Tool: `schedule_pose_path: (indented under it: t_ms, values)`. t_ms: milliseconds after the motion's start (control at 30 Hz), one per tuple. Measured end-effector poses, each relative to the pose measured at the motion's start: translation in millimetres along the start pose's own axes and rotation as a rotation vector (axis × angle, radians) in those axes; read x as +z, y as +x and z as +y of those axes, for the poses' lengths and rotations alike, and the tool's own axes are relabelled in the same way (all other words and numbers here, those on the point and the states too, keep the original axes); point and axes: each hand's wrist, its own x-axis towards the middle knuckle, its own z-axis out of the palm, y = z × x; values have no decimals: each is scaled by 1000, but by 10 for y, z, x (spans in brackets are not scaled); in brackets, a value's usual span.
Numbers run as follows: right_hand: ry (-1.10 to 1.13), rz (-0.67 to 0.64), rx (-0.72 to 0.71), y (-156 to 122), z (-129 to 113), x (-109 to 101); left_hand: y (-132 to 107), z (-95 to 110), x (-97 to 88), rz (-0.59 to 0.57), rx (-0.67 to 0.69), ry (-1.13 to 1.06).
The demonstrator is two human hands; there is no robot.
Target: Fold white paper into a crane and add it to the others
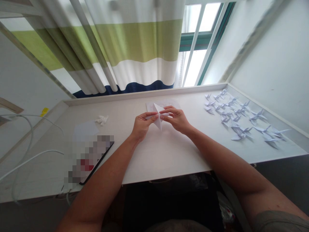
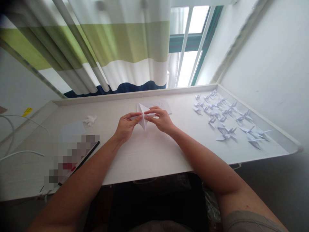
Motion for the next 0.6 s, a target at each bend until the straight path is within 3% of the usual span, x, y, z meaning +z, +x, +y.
schedule_pose_path:
  t_ms: [333,500,600]
  values:
    - [-265,69,-225,-28,-20,16,-8,-24,20,-19,14,32]
    - [-414,71,-354,-41,-28,24,-15,-36,16,43,118,148]
    - [-483,55,-374,-40,-15,21,-29,-17,-20,40,239,371]
